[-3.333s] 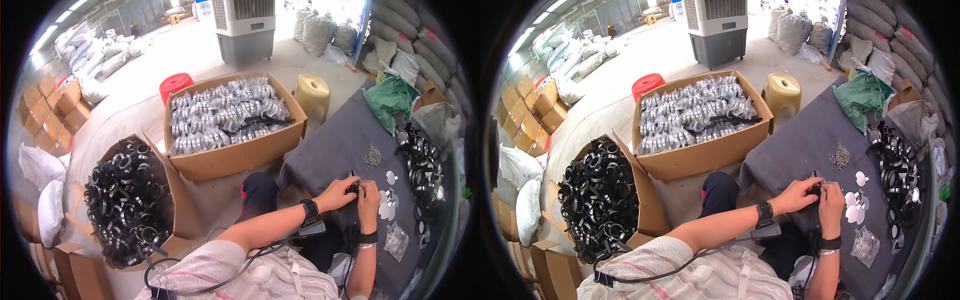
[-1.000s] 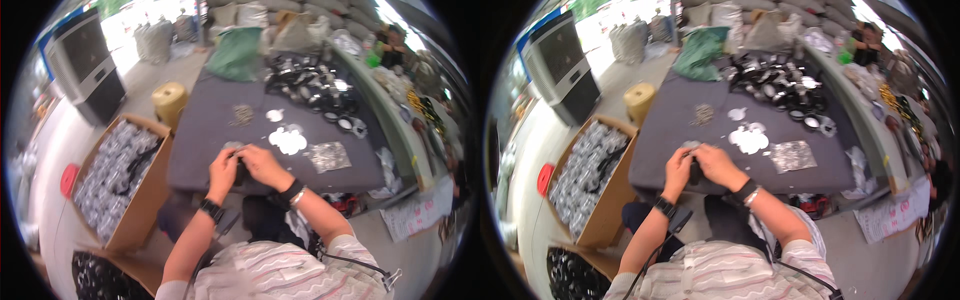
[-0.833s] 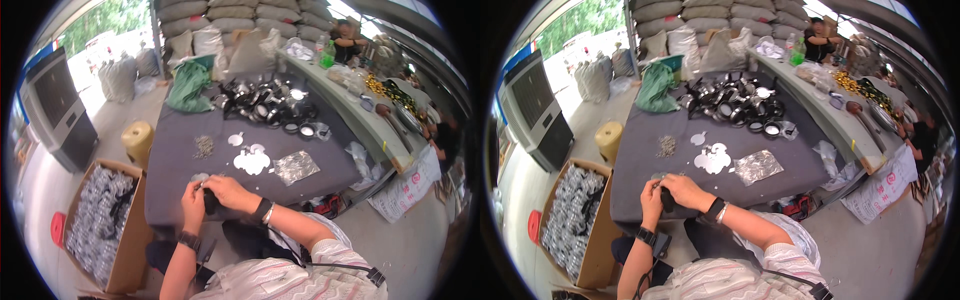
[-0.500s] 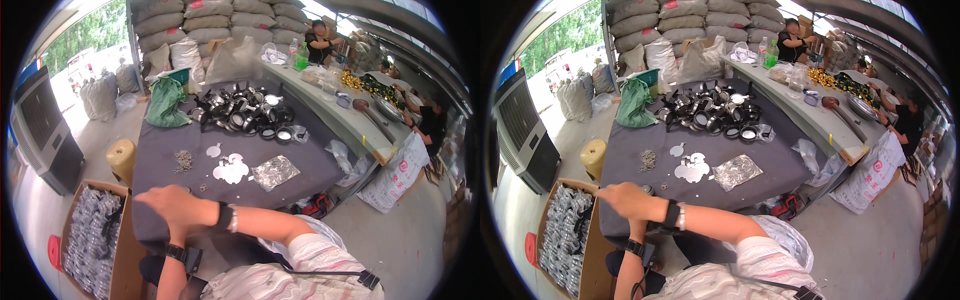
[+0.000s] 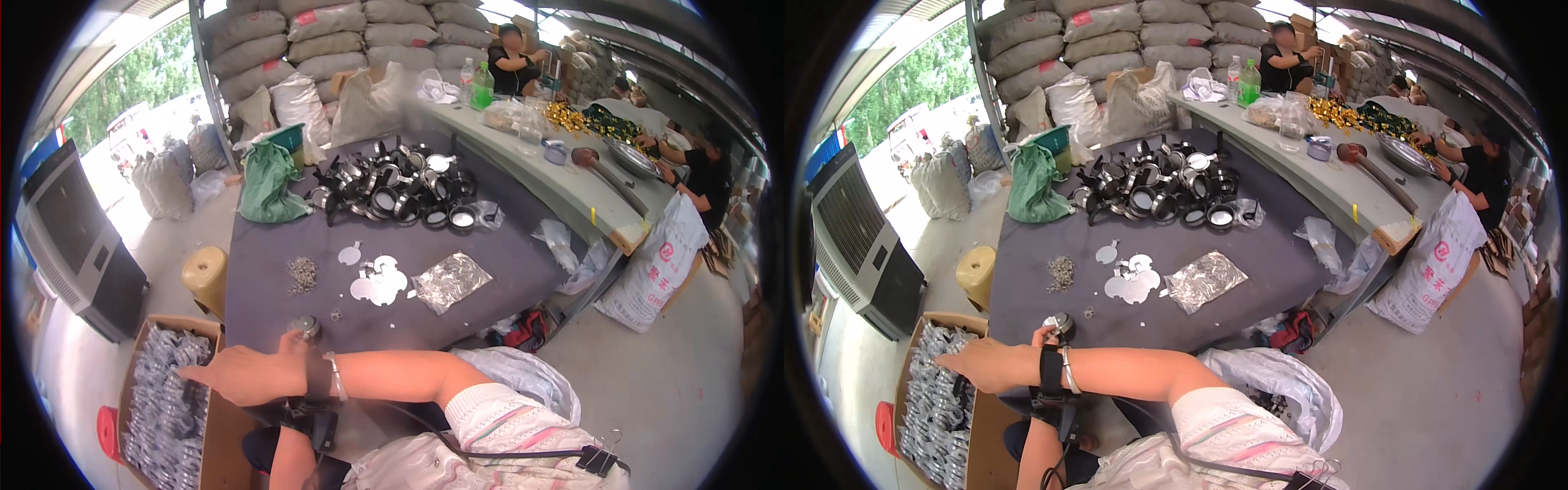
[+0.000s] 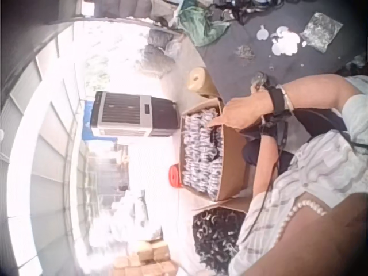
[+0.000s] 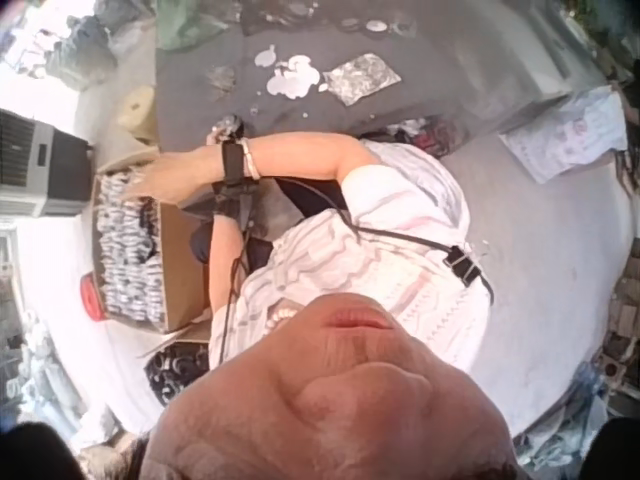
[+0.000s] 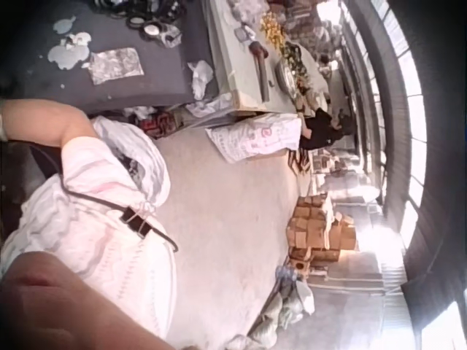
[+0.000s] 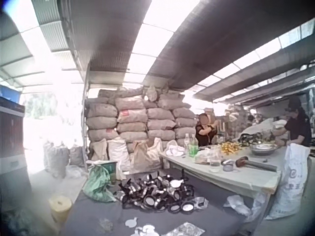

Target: Assembling plastic rings by attaching metal plates and screws.

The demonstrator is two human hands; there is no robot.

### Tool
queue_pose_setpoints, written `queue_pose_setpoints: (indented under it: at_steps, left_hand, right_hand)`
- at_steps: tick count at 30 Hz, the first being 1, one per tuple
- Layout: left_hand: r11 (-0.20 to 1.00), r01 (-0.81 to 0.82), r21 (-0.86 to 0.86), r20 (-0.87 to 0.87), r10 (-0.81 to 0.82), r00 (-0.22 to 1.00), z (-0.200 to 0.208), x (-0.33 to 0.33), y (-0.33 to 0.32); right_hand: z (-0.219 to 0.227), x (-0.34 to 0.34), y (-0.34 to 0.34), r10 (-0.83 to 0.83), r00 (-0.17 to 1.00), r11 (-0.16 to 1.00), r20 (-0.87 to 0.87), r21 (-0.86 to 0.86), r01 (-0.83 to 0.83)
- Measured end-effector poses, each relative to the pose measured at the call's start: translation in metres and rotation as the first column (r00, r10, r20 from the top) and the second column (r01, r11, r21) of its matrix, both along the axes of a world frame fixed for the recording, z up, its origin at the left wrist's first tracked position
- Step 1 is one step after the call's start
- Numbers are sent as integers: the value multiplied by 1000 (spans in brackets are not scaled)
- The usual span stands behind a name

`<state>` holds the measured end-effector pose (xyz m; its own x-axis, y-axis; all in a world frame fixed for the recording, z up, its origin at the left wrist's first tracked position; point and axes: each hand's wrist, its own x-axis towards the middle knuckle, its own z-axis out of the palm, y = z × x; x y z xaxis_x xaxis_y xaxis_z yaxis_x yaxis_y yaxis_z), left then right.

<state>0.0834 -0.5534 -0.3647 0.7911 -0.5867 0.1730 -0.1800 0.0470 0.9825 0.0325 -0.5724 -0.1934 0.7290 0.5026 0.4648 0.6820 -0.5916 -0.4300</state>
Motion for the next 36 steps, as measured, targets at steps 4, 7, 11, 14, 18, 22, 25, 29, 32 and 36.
queue_pose_setpoints:
  at_steps: [4,7,11,14,18,22,25,29,32,36]
  left_hand:
    - [999,36,31,-91,-33,995,15,-4,-4]
    - [992,-41,121,-108,54,993,11,1,5]
    - [999,-31,25,-16,31,999,-30,23,43]
    - [512,227,-828,-253,-704,664,-40,13,-2]
    - [948,-2,-318,54,20,998,-14,-9,-13]
    - [960,-50,-275,112,84,990,-11,-9,-4]
    - [972,-32,-232,21,38,999,4,-10,-4]
    - [968,-80,-239,-15,79,997,-3,-12,-11]
    - [903,-154,-400,74,200,977,-22,-6,-18]
    - [980,-23,-198,-67,10,998,-7,-7,-10]
  right_hand:
    - [13,-9,-7,-33,994,999,-103,-24,30]
    - [8,-2,5,7,997,1000,-83,-14,-8]
    - [1,3,35,51,988,999,-149,18,-49]
    - [-11,2,3,-47,997,999,-62,20,48]
    - [6,1,18,57,996,986,-75,163,-44]
    - [15,3,35,73,987,981,-141,190,-45]
    - [16,6,29,58,985,975,-162,220,-21]
    - [16,7,31,75,985,973,-156,227,-38]
    - [18,9,44,120,981,972,-154,222,-84]
    - [26,9,44,108,985,977,-136,199,-80]
